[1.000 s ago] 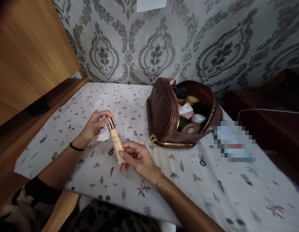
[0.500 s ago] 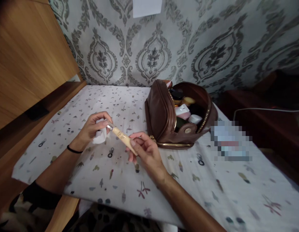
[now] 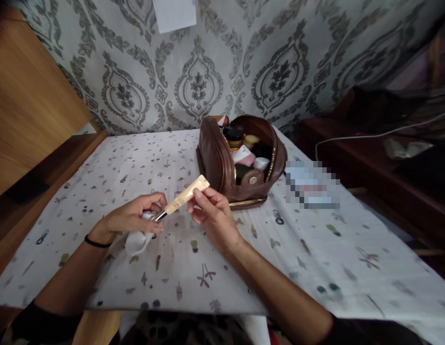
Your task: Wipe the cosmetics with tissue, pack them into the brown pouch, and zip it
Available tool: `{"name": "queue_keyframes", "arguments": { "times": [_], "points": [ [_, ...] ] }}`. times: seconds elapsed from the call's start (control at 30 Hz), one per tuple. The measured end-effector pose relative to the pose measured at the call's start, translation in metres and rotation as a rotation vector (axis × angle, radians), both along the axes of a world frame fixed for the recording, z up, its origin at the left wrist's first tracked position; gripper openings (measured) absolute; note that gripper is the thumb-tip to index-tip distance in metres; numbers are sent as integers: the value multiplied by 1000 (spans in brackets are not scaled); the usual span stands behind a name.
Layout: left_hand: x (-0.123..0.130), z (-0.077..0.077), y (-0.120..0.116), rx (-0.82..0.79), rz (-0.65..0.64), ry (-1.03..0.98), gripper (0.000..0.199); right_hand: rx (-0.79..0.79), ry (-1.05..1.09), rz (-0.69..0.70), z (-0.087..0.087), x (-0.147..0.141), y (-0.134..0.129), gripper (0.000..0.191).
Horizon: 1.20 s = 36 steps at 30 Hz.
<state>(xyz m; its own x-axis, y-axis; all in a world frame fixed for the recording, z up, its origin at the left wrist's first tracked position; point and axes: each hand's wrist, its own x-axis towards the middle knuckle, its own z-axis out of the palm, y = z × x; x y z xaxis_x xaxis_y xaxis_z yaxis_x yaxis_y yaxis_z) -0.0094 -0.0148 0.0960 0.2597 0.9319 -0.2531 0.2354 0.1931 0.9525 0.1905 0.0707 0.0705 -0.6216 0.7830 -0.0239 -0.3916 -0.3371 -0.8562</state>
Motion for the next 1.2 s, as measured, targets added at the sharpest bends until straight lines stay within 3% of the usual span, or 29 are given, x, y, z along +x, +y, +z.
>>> {"name": "queue_keyframes", "arguments": {
  "times": [0.23,1.2],
  "points": [
    [18,-9,2,-33,-28,-109,34,11,-4,3,-3,-1,3,34],
    [19,-13,3,-101,-9,-104,38,8,31,20,-3,0,4,31]
  ]
}}
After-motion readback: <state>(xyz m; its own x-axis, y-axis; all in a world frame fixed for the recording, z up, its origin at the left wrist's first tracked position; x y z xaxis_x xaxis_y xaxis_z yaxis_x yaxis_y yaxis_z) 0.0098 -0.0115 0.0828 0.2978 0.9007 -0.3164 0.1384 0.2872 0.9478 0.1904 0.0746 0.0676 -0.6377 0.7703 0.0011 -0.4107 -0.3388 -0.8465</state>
